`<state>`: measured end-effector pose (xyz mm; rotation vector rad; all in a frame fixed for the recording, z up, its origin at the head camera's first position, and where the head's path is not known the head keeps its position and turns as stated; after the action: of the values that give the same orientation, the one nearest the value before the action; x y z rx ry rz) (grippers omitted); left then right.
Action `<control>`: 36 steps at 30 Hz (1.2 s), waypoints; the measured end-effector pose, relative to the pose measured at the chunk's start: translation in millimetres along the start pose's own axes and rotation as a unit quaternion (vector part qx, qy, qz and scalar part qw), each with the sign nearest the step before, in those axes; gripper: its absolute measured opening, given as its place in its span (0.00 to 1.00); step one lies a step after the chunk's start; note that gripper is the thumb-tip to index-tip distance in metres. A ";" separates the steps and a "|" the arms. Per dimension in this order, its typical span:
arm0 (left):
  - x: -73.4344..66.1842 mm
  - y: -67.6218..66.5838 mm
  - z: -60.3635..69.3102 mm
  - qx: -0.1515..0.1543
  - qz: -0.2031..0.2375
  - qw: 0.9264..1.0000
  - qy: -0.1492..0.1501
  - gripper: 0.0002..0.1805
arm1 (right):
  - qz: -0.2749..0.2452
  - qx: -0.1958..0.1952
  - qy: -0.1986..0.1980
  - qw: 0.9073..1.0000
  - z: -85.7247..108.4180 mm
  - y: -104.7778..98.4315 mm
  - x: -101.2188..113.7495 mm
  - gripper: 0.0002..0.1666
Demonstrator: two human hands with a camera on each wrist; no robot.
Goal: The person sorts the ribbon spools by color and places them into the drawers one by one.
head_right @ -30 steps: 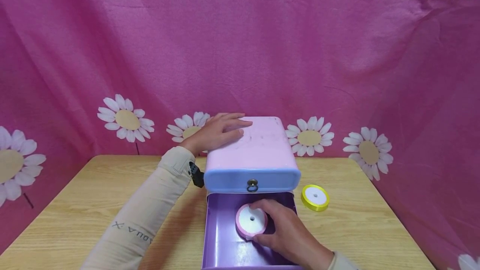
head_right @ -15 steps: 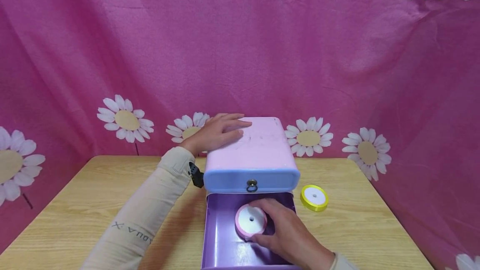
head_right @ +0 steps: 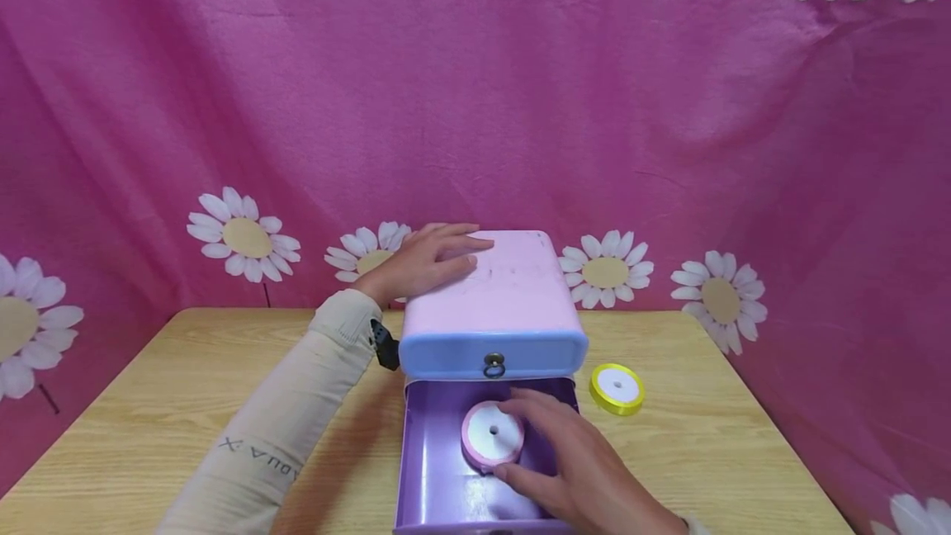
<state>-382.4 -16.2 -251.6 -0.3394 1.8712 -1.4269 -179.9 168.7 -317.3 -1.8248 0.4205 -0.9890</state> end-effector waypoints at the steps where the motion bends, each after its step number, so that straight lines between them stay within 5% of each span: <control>1: 0.2 -0.2 0.2 0.000 0.001 1.000 0.000 0.25 | 0.004 -0.003 0.005 1.000 2.4 -1.6 1.6 0.28; 7: 2.3 -0.7 1.4 0.000 0.009 1.000 0.000 0.25 | 0.002 0.003 0.050 0.999 15.2 -9.7 9.1 0.31; 15: 2.8 -1.7 2.1 -0.003 0.003 1.000 -0.002 0.24 | 0.024 -0.023 0.039 0.999 31.4 -11.8 21.0 0.35; 22: 2.6 -2.2 3.1 0.000 0.003 1.000 0.002 0.25 | -0.039 -0.068 0.038 0.996 47.3 -6.0 26.9 0.35; 25: 3.2 -2.7 4.5 -0.002 0.002 1.000 0.003 0.25 | -0.124 -0.049 0.033 0.991 52.6 -0.9 21.3 0.32; 28: 3.4 -3.4 5.9 -0.004 0.006 1.000 0.006 0.25 | -0.232 0.005 0.004 0.973 57.1 5.9 10.8 0.29; 31: 4.0 -3.5 6.3 -0.005 0.010 1.000 0.008 0.25 | -0.327 0.058 -0.023 0.943 61.7 14.5 1.6 0.29; 34: 5.8 -2.8 6.2 -0.004 0.012 1.000 0.004 0.25 | -0.428 0.103 -0.022 0.897 66.2 24.6 -2.4 0.25; 36: 6.9 -2.6 6.4 -0.005 0.014 1.000 0.000 0.25 | -0.499 0.125 -0.044 0.856 67.5 31.6 -2.5 0.24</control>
<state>-383.3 -25.9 -252.6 -0.3172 1.8763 -1.4009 -124.3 196.0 -358.8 -1.8064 -0.7875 -1.5307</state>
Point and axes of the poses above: each hand's wrist, its own z-axis away from the middle knuckle, its own y-axis out of the palm, x = y × z, the point moved 5 cm from there along -z, towards the middle knuckle, and after that the axes turned 15 degrees about x, right-handed, at the moved point
